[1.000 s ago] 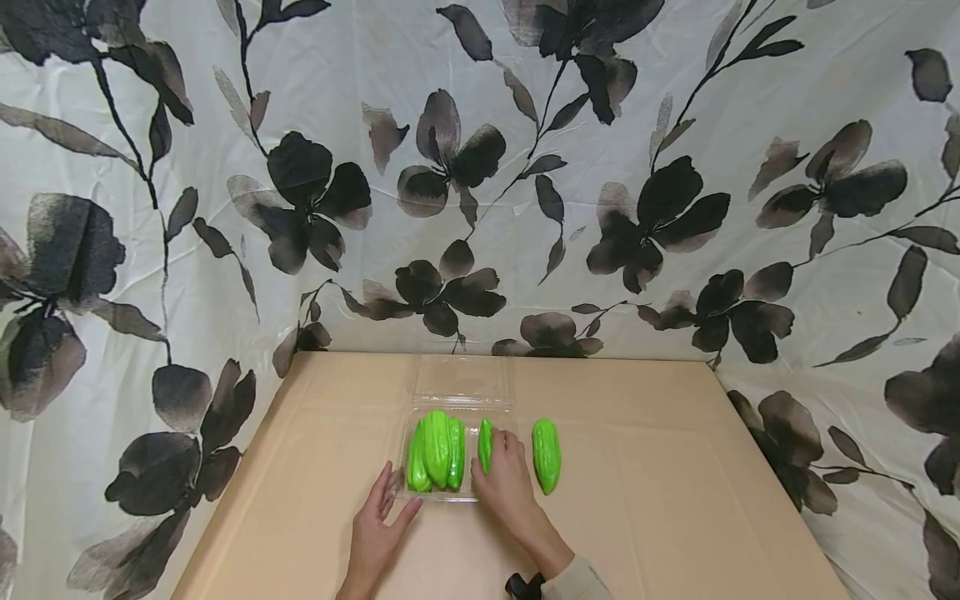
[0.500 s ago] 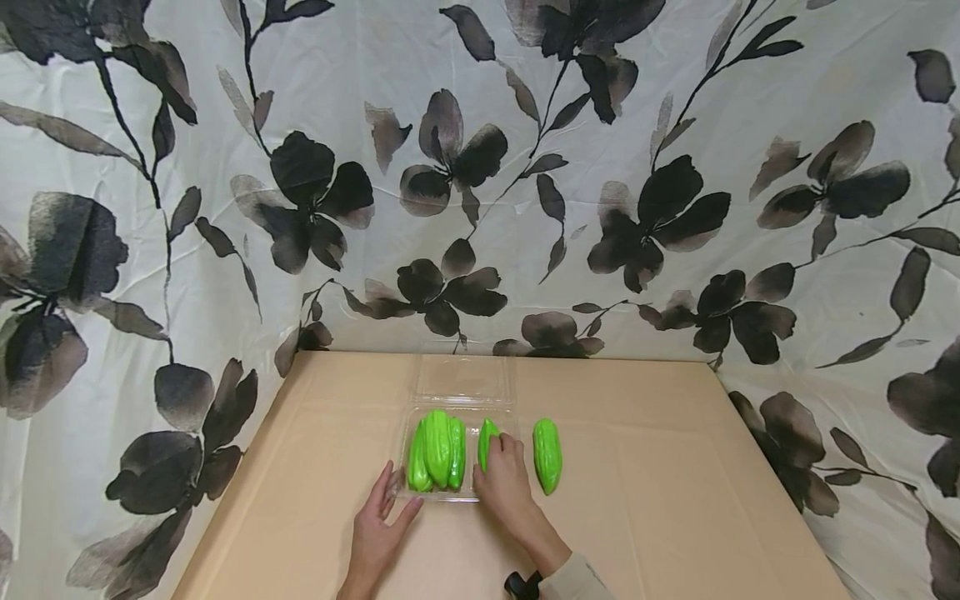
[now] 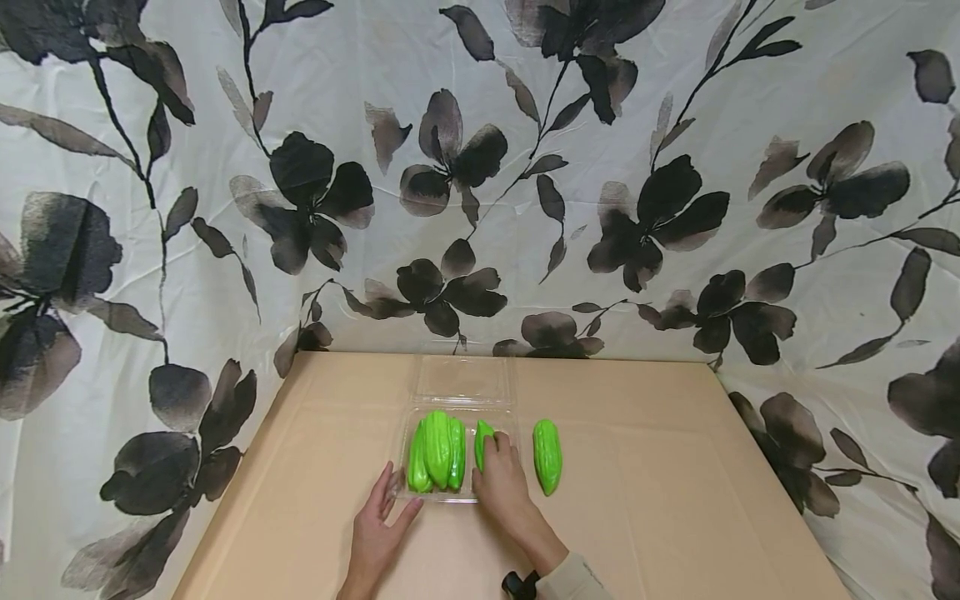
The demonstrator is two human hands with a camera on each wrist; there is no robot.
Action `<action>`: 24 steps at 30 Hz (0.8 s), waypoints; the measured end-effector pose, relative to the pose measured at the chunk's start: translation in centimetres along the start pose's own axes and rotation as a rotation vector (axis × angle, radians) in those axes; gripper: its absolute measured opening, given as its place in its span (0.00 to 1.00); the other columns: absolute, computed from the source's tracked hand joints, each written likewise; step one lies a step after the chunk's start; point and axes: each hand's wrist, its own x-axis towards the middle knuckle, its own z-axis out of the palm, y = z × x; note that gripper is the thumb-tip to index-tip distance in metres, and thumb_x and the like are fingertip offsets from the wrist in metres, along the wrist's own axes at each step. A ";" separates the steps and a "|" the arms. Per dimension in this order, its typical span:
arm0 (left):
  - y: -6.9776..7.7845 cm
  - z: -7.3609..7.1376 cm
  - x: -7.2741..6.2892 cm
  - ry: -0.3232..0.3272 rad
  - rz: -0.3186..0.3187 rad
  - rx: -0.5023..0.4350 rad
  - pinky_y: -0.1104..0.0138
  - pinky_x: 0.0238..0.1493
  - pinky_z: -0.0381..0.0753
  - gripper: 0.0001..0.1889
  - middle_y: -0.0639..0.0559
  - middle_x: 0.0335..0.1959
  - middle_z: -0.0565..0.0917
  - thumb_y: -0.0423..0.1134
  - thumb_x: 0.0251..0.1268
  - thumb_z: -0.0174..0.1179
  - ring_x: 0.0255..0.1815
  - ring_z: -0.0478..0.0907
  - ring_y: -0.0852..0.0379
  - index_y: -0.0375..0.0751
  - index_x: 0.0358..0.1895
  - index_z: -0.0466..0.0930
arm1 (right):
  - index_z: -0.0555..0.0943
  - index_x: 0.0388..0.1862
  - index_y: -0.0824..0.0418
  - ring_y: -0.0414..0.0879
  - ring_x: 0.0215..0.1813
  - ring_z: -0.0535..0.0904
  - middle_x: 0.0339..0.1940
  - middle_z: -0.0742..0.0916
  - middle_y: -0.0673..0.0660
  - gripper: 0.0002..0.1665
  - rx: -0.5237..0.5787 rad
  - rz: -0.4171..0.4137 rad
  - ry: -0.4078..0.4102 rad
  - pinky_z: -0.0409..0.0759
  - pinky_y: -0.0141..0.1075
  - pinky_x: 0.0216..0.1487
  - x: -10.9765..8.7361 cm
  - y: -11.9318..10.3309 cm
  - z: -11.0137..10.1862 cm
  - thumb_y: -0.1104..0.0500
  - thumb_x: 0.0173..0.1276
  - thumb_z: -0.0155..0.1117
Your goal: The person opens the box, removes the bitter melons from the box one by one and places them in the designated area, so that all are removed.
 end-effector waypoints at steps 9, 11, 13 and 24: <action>0.5 -0.2 -0.1 -0.002 0.012 -0.023 0.85 0.62 0.71 0.40 0.34 0.64 0.79 0.33 0.58 0.73 0.65 0.77 0.38 0.31 0.73 0.64 | 0.77 0.57 0.75 0.66 0.49 0.80 0.56 0.79 0.73 0.31 0.037 0.002 0.010 0.87 0.54 0.48 -0.1 -0.1 0.0 0.67 0.54 0.74; 0.5 -0.2 -0.1 -0.004 0.012 -0.024 0.84 0.62 0.72 0.40 0.34 0.64 0.79 0.33 0.58 0.73 0.65 0.76 0.38 0.31 0.73 0.64 | 0.75 0.59 0.76 0.66 0.51 0.80 0.55 0.79 0.73 0.33 0.059 0.013 0.004 0.87 0.54 0.51 0.0 0.0 0.0 0.67 0.55 0.74; 0.5 -0.2 -0.1 -0.007 0.007 -0.021 0.83 0.63 0.72 0.40 0.35 0.65 0.79 0.34 0.58 0.73 0.66 0.76 0.38 0.32 0.73 0.64 | 0.73 0.60 0.77 0.66 0.53 0.80 0.54 0.79 0.74 0.35 0.077 0.023 -0.001 0.86 0.54 0.54 0.0 0.0 0.0 0.66 0.55 0.75; 0.6 -0.3 0.0 -0.008 0.019 -0.021 0.79 0.63 0.74 0.40 0.34 0.64 0.79 0.33 0.57 0.73 0.65 0.77 0.38 0.31 0.73 0.64 | 0.74 0.58 0.79 0.62 0.51 0.81 0.52 0.81 0.72 0.34 0.096 0.019 0.034 0.87 0.50 0.50 0.1 0.3 0.1 0.66 0.53 0.72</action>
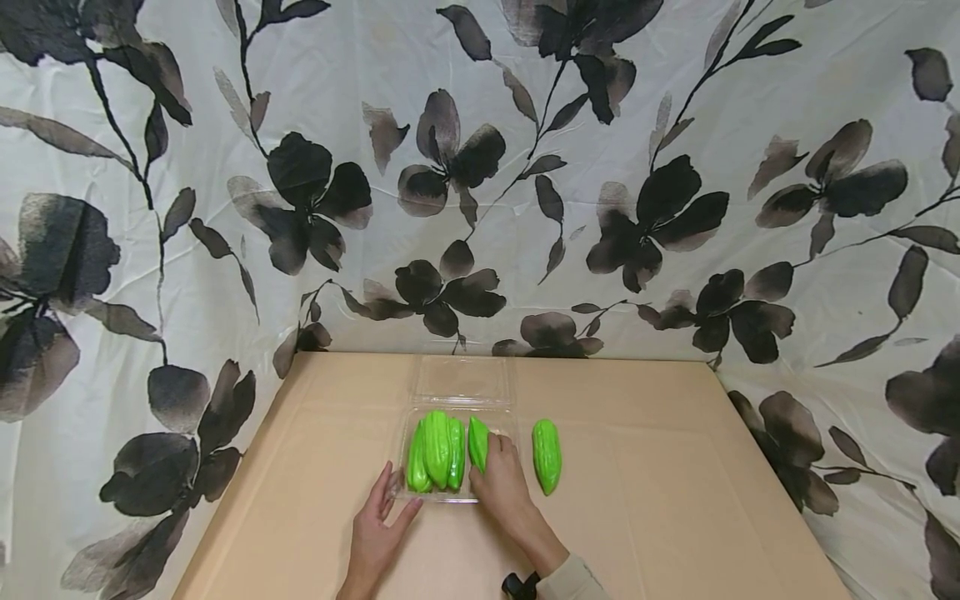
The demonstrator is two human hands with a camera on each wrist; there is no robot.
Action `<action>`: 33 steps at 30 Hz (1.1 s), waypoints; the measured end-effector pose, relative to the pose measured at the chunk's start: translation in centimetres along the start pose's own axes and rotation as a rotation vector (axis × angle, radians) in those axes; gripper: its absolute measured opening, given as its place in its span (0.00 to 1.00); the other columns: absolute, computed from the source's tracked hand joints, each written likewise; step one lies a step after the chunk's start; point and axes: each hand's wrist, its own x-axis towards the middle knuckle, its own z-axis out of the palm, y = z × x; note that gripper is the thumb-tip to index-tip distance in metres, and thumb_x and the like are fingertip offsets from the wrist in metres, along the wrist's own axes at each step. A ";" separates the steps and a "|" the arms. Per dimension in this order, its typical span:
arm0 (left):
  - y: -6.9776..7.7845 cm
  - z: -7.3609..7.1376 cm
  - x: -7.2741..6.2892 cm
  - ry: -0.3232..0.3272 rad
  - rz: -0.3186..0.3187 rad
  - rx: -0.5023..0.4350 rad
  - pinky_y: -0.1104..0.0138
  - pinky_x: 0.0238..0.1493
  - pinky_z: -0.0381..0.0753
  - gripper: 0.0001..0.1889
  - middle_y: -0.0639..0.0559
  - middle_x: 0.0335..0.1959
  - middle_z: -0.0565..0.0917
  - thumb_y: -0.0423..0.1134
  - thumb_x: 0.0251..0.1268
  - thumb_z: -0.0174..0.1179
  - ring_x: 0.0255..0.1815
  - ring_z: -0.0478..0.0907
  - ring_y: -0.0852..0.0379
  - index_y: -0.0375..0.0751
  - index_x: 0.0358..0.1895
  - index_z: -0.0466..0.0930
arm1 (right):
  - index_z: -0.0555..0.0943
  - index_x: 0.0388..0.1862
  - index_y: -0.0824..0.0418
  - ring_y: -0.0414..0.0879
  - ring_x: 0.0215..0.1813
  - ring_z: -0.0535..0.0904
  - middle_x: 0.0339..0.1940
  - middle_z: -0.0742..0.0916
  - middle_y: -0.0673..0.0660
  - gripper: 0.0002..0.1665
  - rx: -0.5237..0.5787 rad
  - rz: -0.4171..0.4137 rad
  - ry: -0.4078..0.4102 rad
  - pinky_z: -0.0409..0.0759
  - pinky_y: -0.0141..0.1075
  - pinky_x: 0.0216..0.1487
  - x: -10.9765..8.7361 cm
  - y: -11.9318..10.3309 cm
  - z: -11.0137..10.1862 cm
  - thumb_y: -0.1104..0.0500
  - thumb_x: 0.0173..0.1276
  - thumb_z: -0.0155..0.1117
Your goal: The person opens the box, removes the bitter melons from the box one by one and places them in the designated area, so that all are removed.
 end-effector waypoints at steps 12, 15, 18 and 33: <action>0.2 -0.1 0.0 0.000 0.003 -0.003 0.81 0.63 0.75 0.40 0.34 0.64 0.80 0.34 0.57 0.73 0.64 0.78 0.38 0.31 0.73 0.65 | 0.76 0.58 0.74 0.49 0.43 0.81 0.48 0.83 0.66 0.32 0.066 0.037 0.031 0.85 0.39 0.38 -0.1 -0.3 -0.4 0.61 0.57 0.73; 0.4 -0.2 0.0 -0.004 0.001 0.002 0.81 0.62 0.74 0.40 0.35 0.64 0.80 0.34 0.58 0.73 0.64 0.78 0.38 0.31 0.73 0.65 | 0.76 0.59 0.72 0.48 0.41 0.80 0.50 0.83 0.65 0.33 0.082 0.063 0.029 0.84 0.37 0.35 -0.2 -0.5 -0.7 0.58 0.57 0.72; 0.5 -0.3 0.0 -0.007 0.001 0.005 0.81 0.62 0.75 0.40 0.35 0.63 0.80 0.34 0.58 0.73 0.63 0.78 0.38 0.30 0.72 0.65 | 0.76 0.60 0.71 0.46 0.38 0.80 0.50 0.83 0.64 0.33 0.091 0.083 0.027 0.82 0.33 0.31 -0.2 -0.7 -1.0 0.56 0.57 0.71; -3.9 0.8 0.6 0.010 -0.029 0.054 0.82 0.64 0.72 0.42 0.40 0.65 0.80 0.37 0.58 0.74 0.65 0.78 0.44 0.40 0.75 0.63 | 0.77 0.59 0.69 0.47 0.40 0.80 0.50 0.83 0.65 0.32 0.142 0.105 0.086 0.83 0.35 0.34 -0.4 -0.6 -2.5 0.54 0.58 0.72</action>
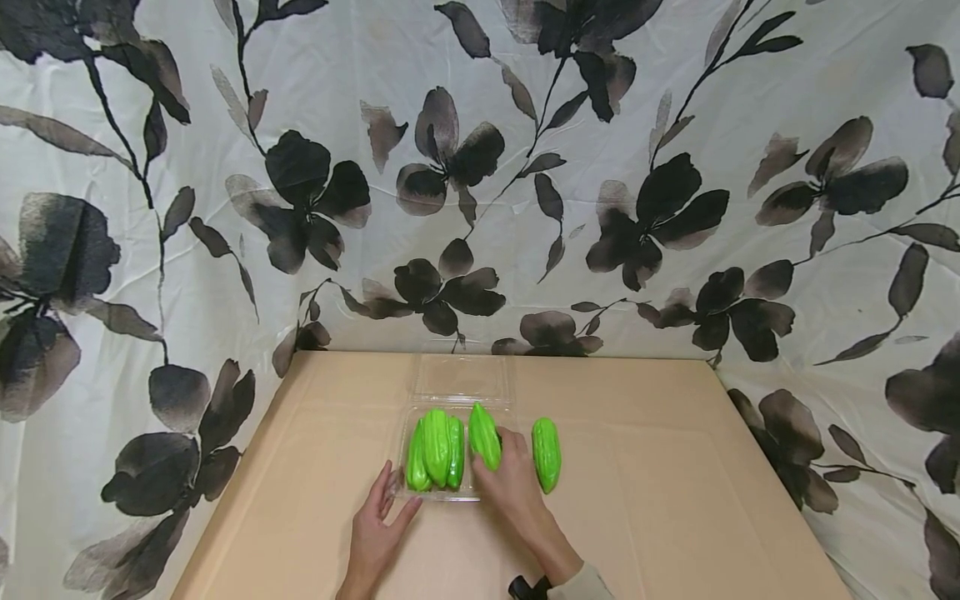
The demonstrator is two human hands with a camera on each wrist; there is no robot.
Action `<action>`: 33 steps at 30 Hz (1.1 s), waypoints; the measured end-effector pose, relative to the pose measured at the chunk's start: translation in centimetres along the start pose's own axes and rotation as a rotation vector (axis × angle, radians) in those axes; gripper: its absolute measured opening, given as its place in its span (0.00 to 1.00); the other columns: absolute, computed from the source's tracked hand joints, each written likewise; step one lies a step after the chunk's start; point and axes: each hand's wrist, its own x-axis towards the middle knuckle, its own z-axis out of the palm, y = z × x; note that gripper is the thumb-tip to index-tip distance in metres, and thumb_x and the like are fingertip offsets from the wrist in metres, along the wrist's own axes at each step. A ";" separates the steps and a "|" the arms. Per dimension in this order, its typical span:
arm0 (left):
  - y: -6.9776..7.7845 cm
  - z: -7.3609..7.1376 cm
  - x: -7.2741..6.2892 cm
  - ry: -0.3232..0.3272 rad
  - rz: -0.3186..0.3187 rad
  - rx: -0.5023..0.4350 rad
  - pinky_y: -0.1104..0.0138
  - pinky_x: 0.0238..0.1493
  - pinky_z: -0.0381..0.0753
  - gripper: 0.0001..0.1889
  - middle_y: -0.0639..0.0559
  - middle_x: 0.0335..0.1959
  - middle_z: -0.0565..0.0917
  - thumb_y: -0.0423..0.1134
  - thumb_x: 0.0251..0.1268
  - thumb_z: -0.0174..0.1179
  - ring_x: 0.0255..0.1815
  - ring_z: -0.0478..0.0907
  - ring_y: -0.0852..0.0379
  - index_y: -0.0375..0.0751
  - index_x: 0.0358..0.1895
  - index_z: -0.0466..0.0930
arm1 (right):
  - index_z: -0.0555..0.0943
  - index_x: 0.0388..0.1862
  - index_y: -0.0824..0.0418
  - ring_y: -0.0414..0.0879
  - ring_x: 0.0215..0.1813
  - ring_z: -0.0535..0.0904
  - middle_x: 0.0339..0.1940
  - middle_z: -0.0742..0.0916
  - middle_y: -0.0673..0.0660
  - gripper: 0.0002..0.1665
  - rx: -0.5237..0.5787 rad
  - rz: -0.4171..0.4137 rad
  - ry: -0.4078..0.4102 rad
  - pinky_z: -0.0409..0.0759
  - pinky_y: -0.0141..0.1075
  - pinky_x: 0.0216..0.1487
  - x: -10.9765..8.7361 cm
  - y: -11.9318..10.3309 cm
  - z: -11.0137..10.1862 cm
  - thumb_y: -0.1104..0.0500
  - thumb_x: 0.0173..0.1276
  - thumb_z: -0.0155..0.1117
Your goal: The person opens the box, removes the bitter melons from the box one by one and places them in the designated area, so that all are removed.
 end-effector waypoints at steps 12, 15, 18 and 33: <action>3.4 -0.9 -0.5 -0.028 -0.019 -0.018 0.56 0.67 0.76 0.40 0.36 0.66 0.78 0.36 0.60 0.71 0.67 0.76 0.38 0.34 0.75 0.62 | 0.79 0.58 0.69 0.46 0.40 0.80 0.45 0.86 0.61 0.32 0.001 0.002 0.074 0.83 0.37 0.37 0.3 1.1 -1.8 0.54 0.57 0.73; 3.7 -1.1 -0.6 -0.040 -0.027 -0.022 0.53 0.68 0.75 0.40 0.36 0.67 0.78 0.36 0.61 0.71 0.68 0.75 0.38 0.35 0.75 0.61 | 0.79 0.58 0.69 0.46 0.41 0.79 0.45 0.86 0.61 0.32 0.003 0.013 0.079 0.82 0.36 0.37 0.4 1.5 -2.1 0.54 0.58 0.73; 3.6 -1.1 -0.6 -0.043 -0.032 -0.039 0.54 0.68 0.75 0.41 0.37 0.67 0.77 0.36 0.60 0.72 0.68 0.75 0.39 0.35 0.75 0.62 | 0.78 0.59 0.69 0.46 0.41 0.78 0.46 0.85 0.61 0.32 0.017 0.035 0.081 0.81 0.35 0.36 0.5 1.9 -2.4 0.54 0.58 0.73; 4.2 -1.3 -0.6 -0.043 0.000 -0.025 0.56 0.66 0.76 0.40 0.35 0.66 0.78 0.35 0.59 0.72 0.66 0.76 0.39 0.32 0.74 0.63 | 0.77 0.57 0.72 0.52 0.39 0.81 0.44 0.86 0.65 0.30 -0.008 0.022 0.174 0.84 0.41 0.33 0.7 4.2 -4.5 0.57 0.60 0.71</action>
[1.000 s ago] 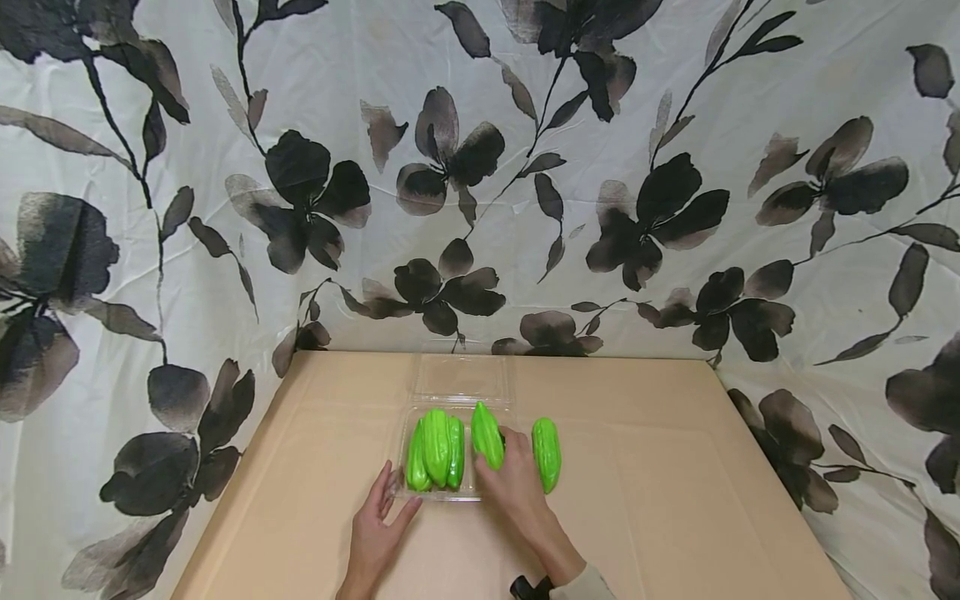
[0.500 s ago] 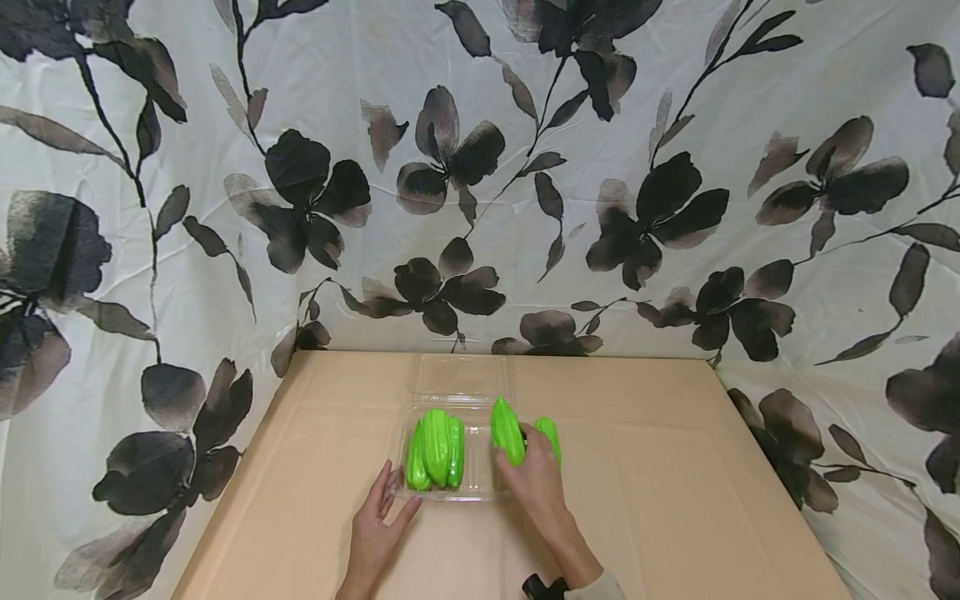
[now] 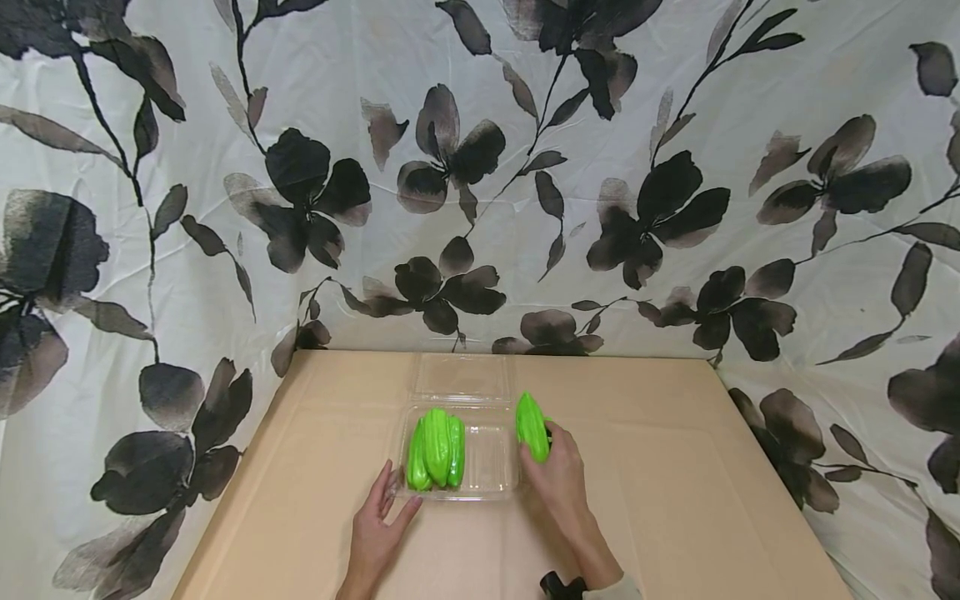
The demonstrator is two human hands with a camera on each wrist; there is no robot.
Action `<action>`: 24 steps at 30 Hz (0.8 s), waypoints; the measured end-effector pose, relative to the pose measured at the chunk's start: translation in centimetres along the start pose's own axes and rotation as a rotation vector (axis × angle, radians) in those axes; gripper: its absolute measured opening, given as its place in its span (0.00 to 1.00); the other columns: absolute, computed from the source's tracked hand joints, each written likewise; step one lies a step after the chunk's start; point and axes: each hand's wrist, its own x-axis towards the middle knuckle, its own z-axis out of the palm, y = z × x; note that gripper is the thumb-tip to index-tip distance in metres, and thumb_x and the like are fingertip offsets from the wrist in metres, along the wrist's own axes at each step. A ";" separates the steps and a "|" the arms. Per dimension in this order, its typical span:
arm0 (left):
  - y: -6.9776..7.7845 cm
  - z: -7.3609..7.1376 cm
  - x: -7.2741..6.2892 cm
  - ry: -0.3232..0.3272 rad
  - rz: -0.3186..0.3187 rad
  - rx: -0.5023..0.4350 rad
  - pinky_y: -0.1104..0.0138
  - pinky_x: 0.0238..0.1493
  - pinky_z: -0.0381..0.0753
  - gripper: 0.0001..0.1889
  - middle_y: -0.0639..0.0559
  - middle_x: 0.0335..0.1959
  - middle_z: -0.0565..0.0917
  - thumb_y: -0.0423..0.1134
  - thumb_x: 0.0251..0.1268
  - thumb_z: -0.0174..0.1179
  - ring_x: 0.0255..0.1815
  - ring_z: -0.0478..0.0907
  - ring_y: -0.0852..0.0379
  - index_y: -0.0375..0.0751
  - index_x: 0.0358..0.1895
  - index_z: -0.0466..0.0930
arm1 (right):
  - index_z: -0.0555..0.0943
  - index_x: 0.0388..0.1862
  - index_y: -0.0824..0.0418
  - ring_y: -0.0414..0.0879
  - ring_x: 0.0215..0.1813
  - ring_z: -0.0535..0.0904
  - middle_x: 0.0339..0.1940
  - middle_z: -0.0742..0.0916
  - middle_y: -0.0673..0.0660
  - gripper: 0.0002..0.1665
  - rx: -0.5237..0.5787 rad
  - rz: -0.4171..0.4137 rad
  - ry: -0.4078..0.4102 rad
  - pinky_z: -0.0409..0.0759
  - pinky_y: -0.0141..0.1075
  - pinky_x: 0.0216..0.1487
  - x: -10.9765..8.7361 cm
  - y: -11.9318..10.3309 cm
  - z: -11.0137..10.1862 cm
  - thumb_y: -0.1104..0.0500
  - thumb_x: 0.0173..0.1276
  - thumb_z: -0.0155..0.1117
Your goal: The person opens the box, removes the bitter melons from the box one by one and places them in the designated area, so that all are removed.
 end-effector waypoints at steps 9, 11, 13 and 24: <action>-0.3 0.2 0.1 -0.001 -0.009 0.006 0.61 0.67 0.75 0.41 0.35 0.66 0.78 0.35 0.59 0.72 0.66 0.76 0.39 0.32 0.74 0.62 | 0.77 0.58 0.72 0.55 0.41 0.82 0.45 0.86 0.66 0.31 -0.005 0.045 0.015 0.85 0.45 0.37 0.0 1.3 -0.9 0.55 0.61 0.71; -1.1 0.4 0.2 0.002 -0.020 0.002 0.59 0.67 0.74 0.41 0.36 0.67 0.77 0.35 0.59 0.72 0.67 0.76 0.40 0.33 0.75 0.61 | 0.77 0.59 0.72 0.55 0.42 0.82 0.46 0.86 0.66 0.31 -0.005 0.062 0.010 0.85 0.46 0.39 0.0 1.7 -1.0 0.54 0.62 0.70; -2.2 0.6 0.3 0.005 -0.026 0.007 0.58 0.68 0.73 0.42 0.37 0.67 0.77 0.36 0.59 0.72 0.68 0.75 0.41 0.36 0.76 0.60 | 0.76 0.60 0.72 0.56 0.44 0.82 0.48 0.85 0.66 0.32 -0.004 0.079 0.002 0.86 0.46 0.40 0.0 2.0 -1.1 0.54 0.63 0.70; -4.5 0.9 0.6 0.023 0.016 0.030 0.67 0.66 0.77 0.43 0.42 0.66 0.80 0.45 0.59 0.73 0.66 0.78 0.43 0.42 0.76 0.62 | 0.74 0.61 0.73 0.62 0.52 0.82 0.51 0.85 0.69 0.33 -0.015 0.153 -0.009 0.85 0.54 0.49 0.2 3.6 -1.9 0.53 0.65 0.69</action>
